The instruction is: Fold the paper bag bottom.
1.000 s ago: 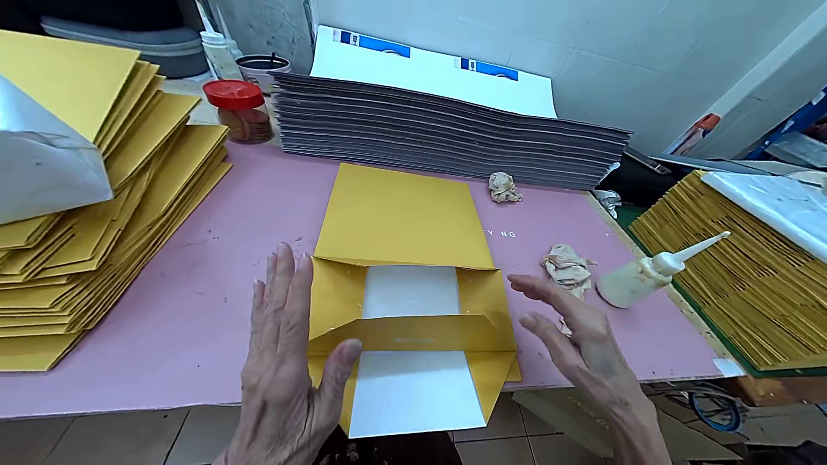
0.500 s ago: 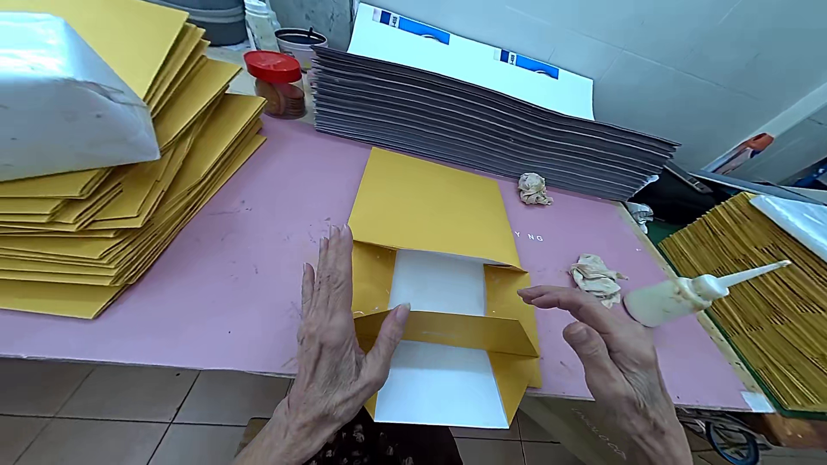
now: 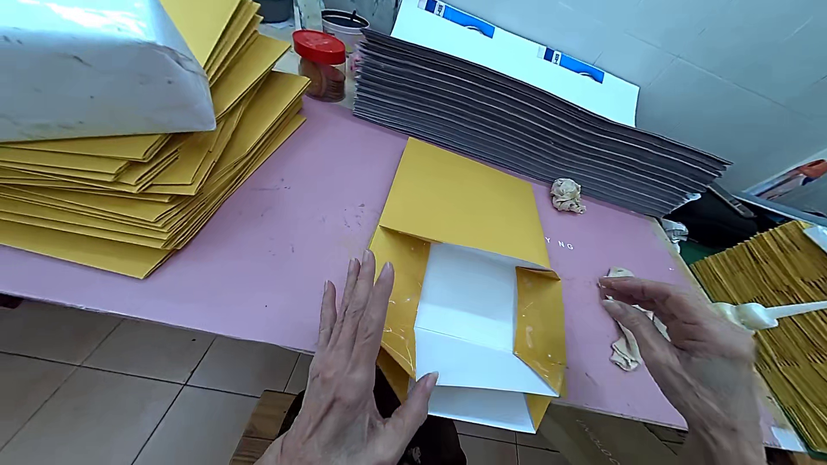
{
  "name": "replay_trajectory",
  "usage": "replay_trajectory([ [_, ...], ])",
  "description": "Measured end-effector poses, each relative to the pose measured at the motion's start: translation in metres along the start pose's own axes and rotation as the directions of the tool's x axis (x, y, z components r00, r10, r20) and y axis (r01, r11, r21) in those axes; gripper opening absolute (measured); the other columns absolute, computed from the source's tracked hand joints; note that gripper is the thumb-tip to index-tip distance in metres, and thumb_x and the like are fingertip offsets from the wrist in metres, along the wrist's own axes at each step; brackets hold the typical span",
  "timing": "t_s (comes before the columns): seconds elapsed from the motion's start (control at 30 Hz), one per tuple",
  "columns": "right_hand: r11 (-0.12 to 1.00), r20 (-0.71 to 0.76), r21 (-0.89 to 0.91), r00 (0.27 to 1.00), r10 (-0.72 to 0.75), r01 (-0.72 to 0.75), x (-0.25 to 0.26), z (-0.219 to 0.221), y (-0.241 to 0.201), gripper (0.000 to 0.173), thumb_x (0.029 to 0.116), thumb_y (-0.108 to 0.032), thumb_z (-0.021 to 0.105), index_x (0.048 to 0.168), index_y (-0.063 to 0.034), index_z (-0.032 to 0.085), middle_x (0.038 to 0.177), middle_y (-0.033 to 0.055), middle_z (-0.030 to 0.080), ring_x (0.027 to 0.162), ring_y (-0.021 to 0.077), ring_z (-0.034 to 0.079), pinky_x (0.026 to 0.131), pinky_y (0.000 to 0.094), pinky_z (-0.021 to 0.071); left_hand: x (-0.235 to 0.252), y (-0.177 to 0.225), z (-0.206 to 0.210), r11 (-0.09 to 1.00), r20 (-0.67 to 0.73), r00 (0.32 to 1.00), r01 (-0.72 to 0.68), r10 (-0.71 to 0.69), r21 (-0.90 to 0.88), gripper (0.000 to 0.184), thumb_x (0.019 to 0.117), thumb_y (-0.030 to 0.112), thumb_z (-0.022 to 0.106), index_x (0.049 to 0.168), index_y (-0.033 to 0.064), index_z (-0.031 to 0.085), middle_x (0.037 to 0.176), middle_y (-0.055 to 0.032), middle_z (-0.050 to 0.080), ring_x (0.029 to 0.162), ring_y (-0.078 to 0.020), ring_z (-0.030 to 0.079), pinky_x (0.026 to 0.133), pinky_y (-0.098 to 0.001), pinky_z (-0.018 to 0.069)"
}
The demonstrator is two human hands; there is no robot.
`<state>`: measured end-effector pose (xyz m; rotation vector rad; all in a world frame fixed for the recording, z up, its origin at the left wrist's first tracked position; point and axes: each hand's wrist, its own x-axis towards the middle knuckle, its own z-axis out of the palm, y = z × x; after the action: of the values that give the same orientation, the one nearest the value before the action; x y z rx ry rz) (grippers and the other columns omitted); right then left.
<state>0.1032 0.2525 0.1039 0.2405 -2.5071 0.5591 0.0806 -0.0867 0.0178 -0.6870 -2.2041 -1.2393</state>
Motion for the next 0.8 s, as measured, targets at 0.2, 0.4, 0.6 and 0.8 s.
replay_trajectory([
  [0.2,0.950,0.055,0.288,0.992,0.109,-0.121,0.008,0.031,0.050,0.022,0.0955,-0.016,0.064,0.102,0.0022,0.074,0.108,0.0044,0.074,0.098,0.0017,0.069,0.089,0.0183,0.0555,0.041,-0.025,-0.021,0.992,-0.022,0.997,0.077,-0.079,-0.100,0.076,0.0974,0.042,0.061,0.155,-0.0010,0.036,0.149,-0.0209,0.052,0.136,-0.0224,0.053,0.111,-0.0422,0.0436],
  [0.4,0.899,0.092,0.418,0.990,0.103,-0.132,0.020,0.041,0.053,0.017,0.0956,-0.012,0.062,0.096,-0.0049,0.077,0.107,-0.0026,0.076,0.100,0.0037,0.070,0.090,0.0217,0.0575,0.111,-0.089,-0.015,0.969,0.189,0.982,0.061,-0.015,-0.239,0.033,0.0994,0.017,0.061,0.126,-0.0018,0.066,0.118,-0.0111,0.072,0.109,-0.0119,0.068,0.100,-0.0293,0.0529],
  [0.6,0.868,0.154,0.479,0.986,0.060,-0.127,0.030,0.044,0.052,0.013,0.0938,-0.010,0.066,0.094,-0.0087,0.079,0.104,-0.0046,0.076,0.097,0.0031,0.071,0.086,0.0204,0.0581,0.142,-0.112,-0.005,0.818,0.397,0.918,0.242,-0.018,-0.522,0.011,0.0917,0.003,0.067,0.098,0.0047,0.077,0.090,0.0039,0.077,0.080,0.0032,0.069,0.074,-0.0143,0.0565],
  [0.8,0.853,0.173,0.491,0.979,0.103,-0.177,0.035,0.049,0.049,0.016,0.0921,-0.003,0.064,0.091,-0.0098,0.078,0.099,-0.0085,0.077,0.093,-0.0014,0.070,0.085,0.0174,0.0576,0.155,-0.121,0.002,0.795,0.490,0.872,0.287,0.014,-0.534,0.011,0.0872,0.000,0.069,0.086,0.0076,0.077,0.081,0.0057,0.076,0.072,0.0041,0.068,0.067,-0.0135,0.0556],
])
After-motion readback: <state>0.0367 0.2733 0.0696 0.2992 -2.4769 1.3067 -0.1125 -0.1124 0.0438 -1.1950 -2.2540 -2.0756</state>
